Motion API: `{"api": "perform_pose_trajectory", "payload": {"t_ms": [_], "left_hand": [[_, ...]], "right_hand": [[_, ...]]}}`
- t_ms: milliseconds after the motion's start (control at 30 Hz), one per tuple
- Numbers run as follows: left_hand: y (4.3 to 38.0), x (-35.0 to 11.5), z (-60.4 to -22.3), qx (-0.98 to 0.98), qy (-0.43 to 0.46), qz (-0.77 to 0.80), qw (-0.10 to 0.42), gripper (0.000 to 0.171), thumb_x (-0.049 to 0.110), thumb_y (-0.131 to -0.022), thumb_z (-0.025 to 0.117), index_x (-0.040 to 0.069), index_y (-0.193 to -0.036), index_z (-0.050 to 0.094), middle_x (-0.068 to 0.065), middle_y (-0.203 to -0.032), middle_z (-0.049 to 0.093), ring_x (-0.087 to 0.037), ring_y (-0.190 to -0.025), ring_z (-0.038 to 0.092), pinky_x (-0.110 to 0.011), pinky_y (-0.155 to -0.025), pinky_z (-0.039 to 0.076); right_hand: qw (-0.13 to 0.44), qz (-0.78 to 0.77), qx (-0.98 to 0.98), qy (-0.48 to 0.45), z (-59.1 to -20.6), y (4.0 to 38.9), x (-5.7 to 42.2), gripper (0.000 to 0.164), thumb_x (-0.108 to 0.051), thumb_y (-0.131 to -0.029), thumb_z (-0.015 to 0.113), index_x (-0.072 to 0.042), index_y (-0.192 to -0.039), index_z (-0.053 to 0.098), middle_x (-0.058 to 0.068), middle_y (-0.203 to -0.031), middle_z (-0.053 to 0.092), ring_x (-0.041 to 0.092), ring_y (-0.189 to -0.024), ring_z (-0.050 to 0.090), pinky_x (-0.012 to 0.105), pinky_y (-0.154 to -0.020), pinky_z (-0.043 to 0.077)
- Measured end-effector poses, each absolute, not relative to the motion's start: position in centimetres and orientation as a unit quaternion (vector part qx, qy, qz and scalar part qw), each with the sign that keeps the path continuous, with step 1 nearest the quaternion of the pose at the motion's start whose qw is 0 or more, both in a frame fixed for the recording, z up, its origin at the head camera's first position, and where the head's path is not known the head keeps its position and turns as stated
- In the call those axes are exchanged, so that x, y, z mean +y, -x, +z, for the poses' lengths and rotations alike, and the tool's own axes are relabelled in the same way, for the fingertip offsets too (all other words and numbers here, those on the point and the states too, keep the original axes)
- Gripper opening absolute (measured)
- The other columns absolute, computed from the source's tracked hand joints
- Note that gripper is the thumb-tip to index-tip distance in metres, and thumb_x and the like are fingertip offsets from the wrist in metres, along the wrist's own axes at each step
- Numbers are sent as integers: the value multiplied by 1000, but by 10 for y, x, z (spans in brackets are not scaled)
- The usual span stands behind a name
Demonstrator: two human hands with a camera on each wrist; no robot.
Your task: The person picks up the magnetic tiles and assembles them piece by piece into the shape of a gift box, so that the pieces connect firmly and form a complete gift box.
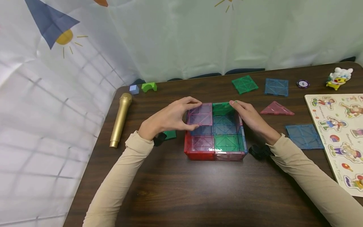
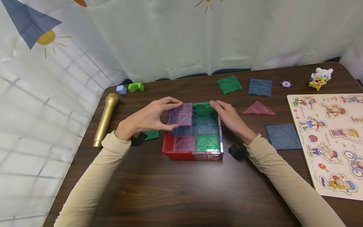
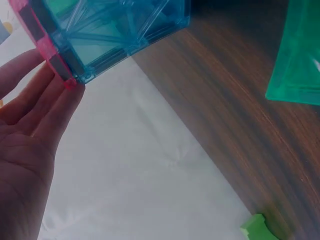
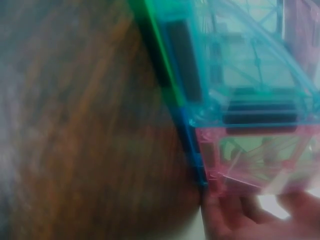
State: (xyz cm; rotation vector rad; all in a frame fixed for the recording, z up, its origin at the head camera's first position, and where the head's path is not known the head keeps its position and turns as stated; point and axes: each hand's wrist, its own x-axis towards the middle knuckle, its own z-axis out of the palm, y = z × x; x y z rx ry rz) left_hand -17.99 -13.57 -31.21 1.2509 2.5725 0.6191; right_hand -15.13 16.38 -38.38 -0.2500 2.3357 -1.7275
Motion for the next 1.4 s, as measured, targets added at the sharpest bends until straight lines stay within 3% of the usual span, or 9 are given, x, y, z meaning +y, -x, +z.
{"api": "perform_pose_trajectory", "payload": {"t_ms": [300, 500, 667, 800, 967, 1100, 1233, 1300, 1400], "left_hand": [[174, -134, -313, 885, -415, 191, 94, 78, 33, -88, 86, -3, -149, 54, -12, -149, 51, -24, -130, 54, -39, -108, 50], [175, -138, -315, 882, -411, 206, 99, 79, 32, -88, 87, -3, -150, 53, -14, -149, 51, -26, -131, 52, -39, -110, 48], [175, -140, -316, 880, -410, 220, 102, 79, 32, -88, 86, -3, -150, 52, -14, -149, 50, -26, -133, 51, -40, -112, 47], [175, -139, -317, 879, -410, 223, 99, 79, 31, -88, 86, -3, -150, 52, -14, -148, 50, -26, -133, 51, -40, -112, 46], [175, -137, -318, 879, -410, 223, 99, 79, 32, -89, 86, -2, -151, 52, -13, -148, 50, -25, -133, 51, -38, -112, 47], [175, -136, -320, 879, -411, 222, 100, 79, 33, -89, 85, -1, -152, 52, -12, -149, 49, -24, -133, 50, -38, -111, 47], [175, -136, -320, 878, -413, 220, 100, 79, 34, -89, 85, -1, -152, 51, -12, -150, 49, -24, -133, 50, -38, -112, 46], [175, -137, -320, 879, -412, 219, 101, 79, 34, -89, 85, 0, -152, 51, -11, -150, 49, -24, -133, 50, -37, -111, 46], [175, -139, -319, 880, -411, 216, 100, 79, 35, -89, 85, 0, -152, 52, -11, -150, 49, -23, -133, 50, -37, -111, 46]], "right_hand": [[122, -570, 807, 89, -380, 152, 166, 57, -42, -115, 32, 5, -136, 55, 24, -132, 52, 35, -126, 44, 55, -115, 31], [132, -548, 819, 109, -371, 158, 175, 56, -38, -116, 30, 4, -146, 50, 24, -146, 49, 35, -135, 44, 57, -119, 32], [90, -507, 850, 113, -354, 172, 198, 43, -27, -113, 47, 2, -145, 54, 24, -146, 55, 35, -134, 53, 47, -111, 44], [61, -427, 889, 153, -345, 195, 215, 43, -13, -105, 65, 2, -144, 54, 26, -144, 52, 45, -131, 53, 55, -108, 44], [54, -302, 927, 214, -345, 227, 229, 55, -3, -96, 75, 5, -145, 52, 33, -150, 38, 57, -132, 43, 71, -106, 37], [108, -252, 930, 246, -353, 248, 235, 66, 2, -93, 75, 10, -151, 43, 36, -163, 22, 57, -149, 20, 74, -114, 24], [161, -241, 923, 253, -361, 261, 237, 73, -5, -99, 70, 12, -157, 30, 36, -167, 8, 55, -155, 2, 76, -116, 14], [165, -236, 924, 252, -364, 265, 236, 72, -9, -101, 68, 12, -158, 28, 36, -167, 8, 55, -154, 2, 76, -116, 14], [147, -212, 935, 243, -364, 268, 232, 72, -16, -101, 70, 12, -156, 32, 39, -163, 20, 59, -150, 17, 75, -115, 21]]}}
